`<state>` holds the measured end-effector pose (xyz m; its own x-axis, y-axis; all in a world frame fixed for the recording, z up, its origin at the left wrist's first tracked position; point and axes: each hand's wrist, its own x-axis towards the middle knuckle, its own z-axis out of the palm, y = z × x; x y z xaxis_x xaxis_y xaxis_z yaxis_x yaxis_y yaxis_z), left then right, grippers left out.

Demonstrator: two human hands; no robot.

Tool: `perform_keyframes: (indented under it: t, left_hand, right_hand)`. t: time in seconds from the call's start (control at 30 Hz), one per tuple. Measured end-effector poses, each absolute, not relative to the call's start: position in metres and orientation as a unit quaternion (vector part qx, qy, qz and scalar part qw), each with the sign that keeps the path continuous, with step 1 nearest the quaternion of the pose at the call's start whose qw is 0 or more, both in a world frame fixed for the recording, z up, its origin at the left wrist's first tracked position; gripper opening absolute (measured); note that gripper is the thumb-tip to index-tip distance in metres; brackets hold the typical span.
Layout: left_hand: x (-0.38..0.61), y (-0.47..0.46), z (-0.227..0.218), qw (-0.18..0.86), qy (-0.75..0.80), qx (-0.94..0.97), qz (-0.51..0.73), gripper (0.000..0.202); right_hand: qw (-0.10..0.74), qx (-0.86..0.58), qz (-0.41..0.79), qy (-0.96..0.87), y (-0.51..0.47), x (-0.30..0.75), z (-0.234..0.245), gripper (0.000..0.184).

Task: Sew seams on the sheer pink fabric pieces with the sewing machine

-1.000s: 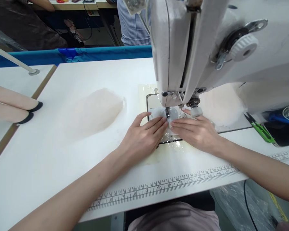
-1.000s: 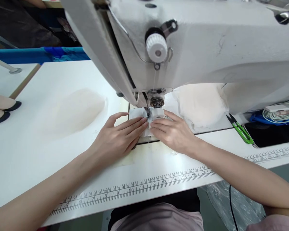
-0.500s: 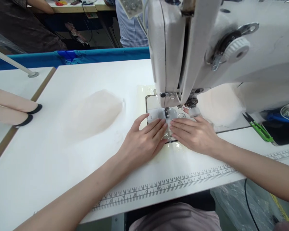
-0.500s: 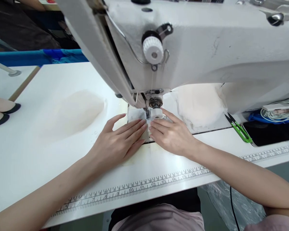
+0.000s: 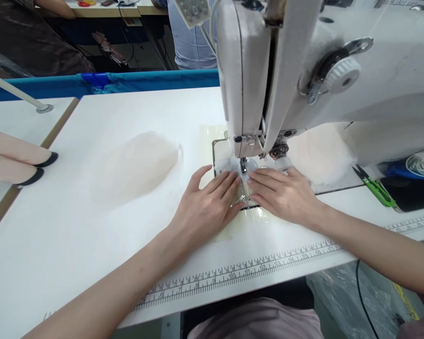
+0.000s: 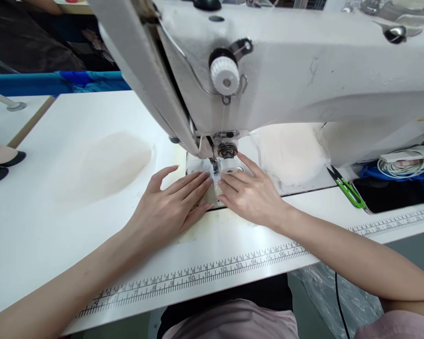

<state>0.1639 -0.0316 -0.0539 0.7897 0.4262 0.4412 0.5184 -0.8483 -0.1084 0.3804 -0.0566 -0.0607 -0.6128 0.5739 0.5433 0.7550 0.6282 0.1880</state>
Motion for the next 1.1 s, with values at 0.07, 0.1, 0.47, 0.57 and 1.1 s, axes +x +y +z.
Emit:
perform_keyframes:
  t: [0.07, 0.1, 0.47, 0.57, 1.1]
  left_hand:
    - [0.164, -0.030, -0.055, 0.103, -0.254, -0.938, -0.210, 0.035]
    - [0.164, -0.029, -0.055, 0.100, -0.257, -0.938, -0.212, 0.035]
    - [0.165, -0.013, -0.059, 0.069, -0.288, -0.936, -0.192, 0.044]
    - [0.165, -0.009, -0.059, 0.050, -0.302, -0.934, -0.187, 0.045]
    - [0.163, -0.007, -0.049, 0.076, -0.355, -0.915, -0.173, 0.025]
  right_hand:
    - [0.221, -0.383, -0.205, -0.873, -0.056, 0.380, -0.060, 0.023]
    - [0.220, -0.386, -0.207, -0.872, -0.055, 0.379, -0.060, 0.023]
    - [0.183, -0.425, -0.197, -0.864, -0.049, 0.379, -0.058, 0.030]
    - [0.163, -0.435, -0.198, -0.863, -0.049, 0.381, -0.057, 0.032]
    - [0.247, -0.415, -0.112, -0.868, -0.052, 0.389, -0.054, 0.028]
